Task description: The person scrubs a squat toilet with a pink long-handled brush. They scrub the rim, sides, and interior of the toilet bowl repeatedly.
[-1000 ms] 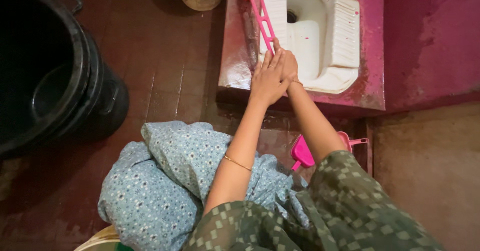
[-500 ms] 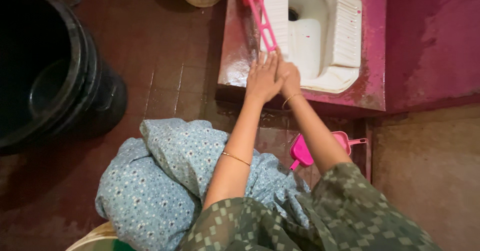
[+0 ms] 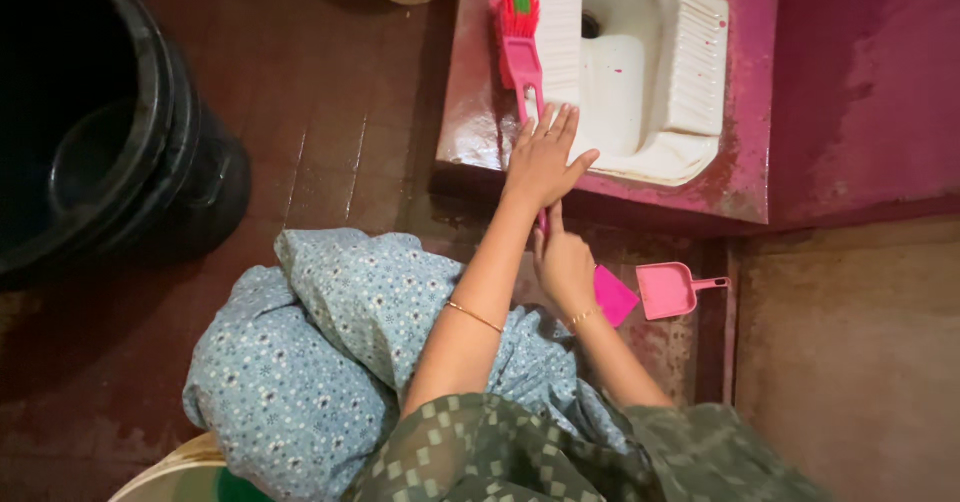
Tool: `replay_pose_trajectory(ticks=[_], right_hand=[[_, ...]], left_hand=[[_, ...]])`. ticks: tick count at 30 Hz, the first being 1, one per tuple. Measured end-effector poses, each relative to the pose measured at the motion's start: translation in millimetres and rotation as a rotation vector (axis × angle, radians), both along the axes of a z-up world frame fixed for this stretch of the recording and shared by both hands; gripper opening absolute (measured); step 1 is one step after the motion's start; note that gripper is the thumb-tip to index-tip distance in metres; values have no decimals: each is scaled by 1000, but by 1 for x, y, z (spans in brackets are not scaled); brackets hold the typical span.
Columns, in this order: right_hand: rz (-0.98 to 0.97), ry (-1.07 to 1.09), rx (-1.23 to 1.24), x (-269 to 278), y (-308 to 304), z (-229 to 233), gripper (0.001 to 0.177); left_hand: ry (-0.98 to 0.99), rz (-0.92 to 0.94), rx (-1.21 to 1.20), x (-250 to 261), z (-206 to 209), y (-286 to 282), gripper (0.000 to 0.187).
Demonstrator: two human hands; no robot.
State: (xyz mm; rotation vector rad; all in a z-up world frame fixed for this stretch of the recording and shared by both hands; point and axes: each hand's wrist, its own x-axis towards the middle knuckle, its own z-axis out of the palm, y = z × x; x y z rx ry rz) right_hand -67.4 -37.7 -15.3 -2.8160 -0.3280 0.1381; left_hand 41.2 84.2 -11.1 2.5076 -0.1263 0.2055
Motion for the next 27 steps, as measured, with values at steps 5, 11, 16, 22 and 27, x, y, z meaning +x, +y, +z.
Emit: replay_pose_trajectory(ticks=[5, 11, 16, 22, 27], right_hand=[[30, -45, 152, 51, -4, -3, 35], [141, -216, 47, 228, 18, -64, 73], [123, -178, -61, 222, 24, -82, 78], [-7, -50, -15, 62, -26, -39, 59], [-110, 9, 223, -41, -61, 28, 64]], left_hand=[[-31, -6, -11, -8, 5, -2, 83], [-43, 4, 2, -13, 13, 3, 80], [-11, 51, -45, -14, 5, 7, 81], [0, 12, -15, -14, -4, 6, 82], [2, 0, 17, -27, -16, 3, 80]])
